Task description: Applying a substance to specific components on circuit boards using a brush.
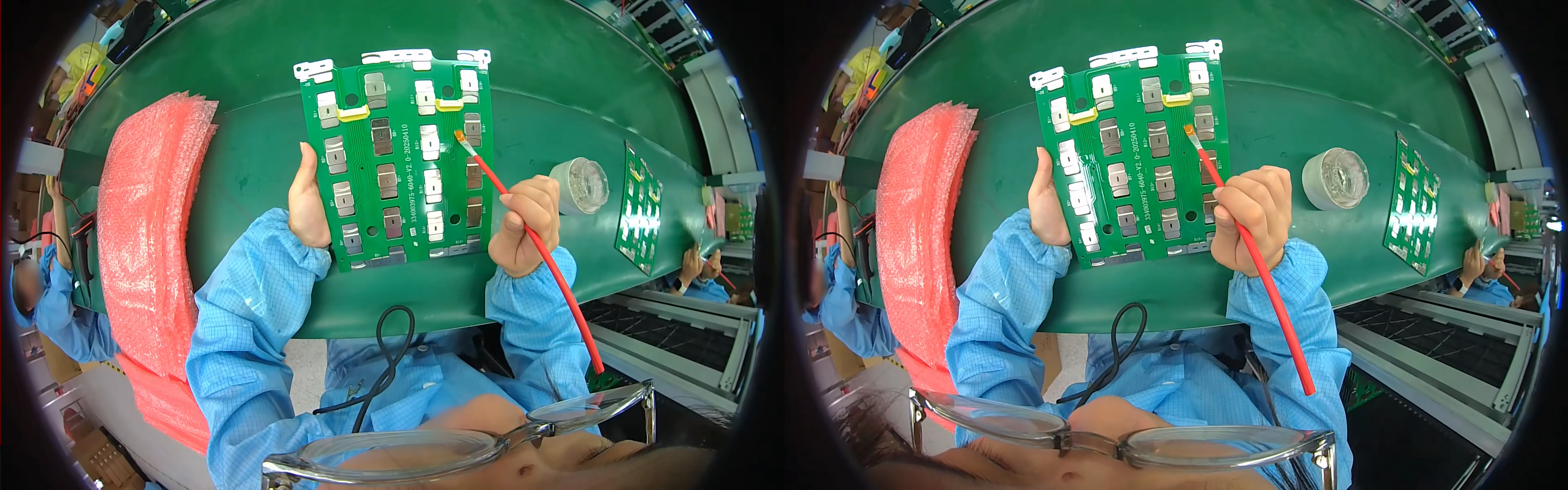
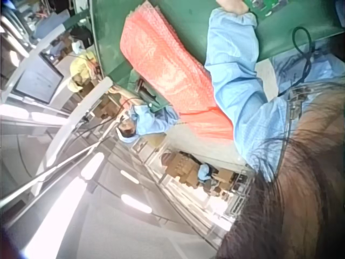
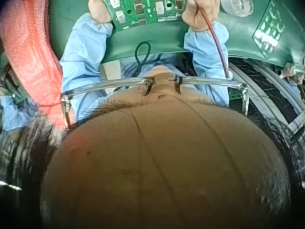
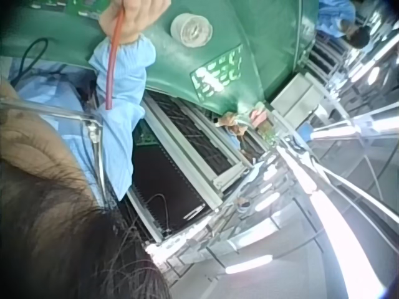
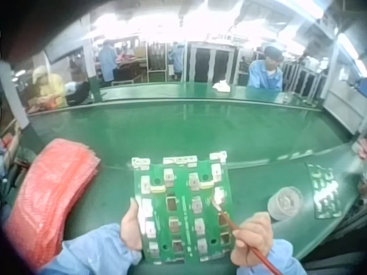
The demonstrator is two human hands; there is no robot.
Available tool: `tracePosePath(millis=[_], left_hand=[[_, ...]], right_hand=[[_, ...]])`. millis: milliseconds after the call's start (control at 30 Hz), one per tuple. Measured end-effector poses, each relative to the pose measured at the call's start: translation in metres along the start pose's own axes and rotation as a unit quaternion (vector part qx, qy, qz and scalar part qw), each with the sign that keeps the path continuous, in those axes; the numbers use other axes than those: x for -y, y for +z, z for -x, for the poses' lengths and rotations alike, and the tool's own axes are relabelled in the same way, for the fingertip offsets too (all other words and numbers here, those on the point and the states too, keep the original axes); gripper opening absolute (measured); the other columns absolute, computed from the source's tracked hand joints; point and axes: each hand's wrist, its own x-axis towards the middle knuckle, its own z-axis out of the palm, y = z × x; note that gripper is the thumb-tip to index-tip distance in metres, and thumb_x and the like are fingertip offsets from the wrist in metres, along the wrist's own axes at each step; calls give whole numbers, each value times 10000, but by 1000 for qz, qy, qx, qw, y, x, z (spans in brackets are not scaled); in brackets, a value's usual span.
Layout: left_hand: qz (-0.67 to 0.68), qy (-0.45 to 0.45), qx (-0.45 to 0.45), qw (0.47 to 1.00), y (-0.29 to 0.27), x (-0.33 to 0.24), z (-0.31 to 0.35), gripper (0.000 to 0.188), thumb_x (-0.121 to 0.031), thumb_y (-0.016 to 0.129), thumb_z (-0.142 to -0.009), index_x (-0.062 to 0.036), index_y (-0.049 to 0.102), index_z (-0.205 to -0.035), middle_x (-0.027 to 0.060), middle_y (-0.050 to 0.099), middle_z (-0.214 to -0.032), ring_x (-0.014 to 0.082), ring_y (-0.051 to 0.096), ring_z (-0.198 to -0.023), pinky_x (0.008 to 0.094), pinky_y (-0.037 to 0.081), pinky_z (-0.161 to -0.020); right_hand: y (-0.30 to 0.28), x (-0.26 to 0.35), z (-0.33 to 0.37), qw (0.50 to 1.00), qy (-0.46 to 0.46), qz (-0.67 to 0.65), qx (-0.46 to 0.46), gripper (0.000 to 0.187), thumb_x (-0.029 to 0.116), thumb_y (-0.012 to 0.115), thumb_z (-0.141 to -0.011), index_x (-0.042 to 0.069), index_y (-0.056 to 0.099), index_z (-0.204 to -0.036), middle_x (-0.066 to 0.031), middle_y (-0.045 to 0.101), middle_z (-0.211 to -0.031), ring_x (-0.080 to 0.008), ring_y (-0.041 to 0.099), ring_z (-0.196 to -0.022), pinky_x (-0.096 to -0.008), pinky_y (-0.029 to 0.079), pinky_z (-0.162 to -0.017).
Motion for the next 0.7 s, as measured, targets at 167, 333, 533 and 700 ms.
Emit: tracePosePath(millis=[167, 333, 533, 700], left_hand=[[5, -9, 12, 1000, -3, -1, -1, 626, -543, 266, -947, -71, 360, -1348, 138, 476, -1292, 290, 516, -1122, 443, 444, -932], [6, -2, 7, 1000, -2, 0, -1, 629, -546, 267, -946, -71, 360, -1347, 137, 476, -1292, 292, 514, -1123, 441, 444, -931], [8, -13, -1, 1000, 0, -1, 0, 642, -557, 268, -941, -70, 358, -1350, 140, 472, -1297, 297, 509, -1129, 442, 442, -935], [3, -15, 6, 1000, -1, -1, 0, 647, -564, 273, -937, -71, 362, -1348, 141, 478, -1290, 294, 515, -1122, 442, 445, -930]], right_hand=[[-2, -2, 5, 999, -21, -28, -31, 98, 101, 559, -854, 17, 549, -904, -84, 576, -741, -224, 522, -603, -362, 377, -573], [-1, -3, 7, 997, -53, -33, -43, 109, 119, 549, -870, 18, 550, -911, -83, 580, -748, -224, 529, -607, -356, 379, -556], [3, 0, 3, 998, -52, -27, -16, 199, 185, 485, -939, -5, 521, -893, -113, 543, -707, -219, 489, -572, -355, 360, -529], [5, 3, 1, 999, -47, -18, 0, 188, 182, 485, -938, 2, 524, -900, -110, 549, -701, -225, 499, -572, -356, 373, -538]])
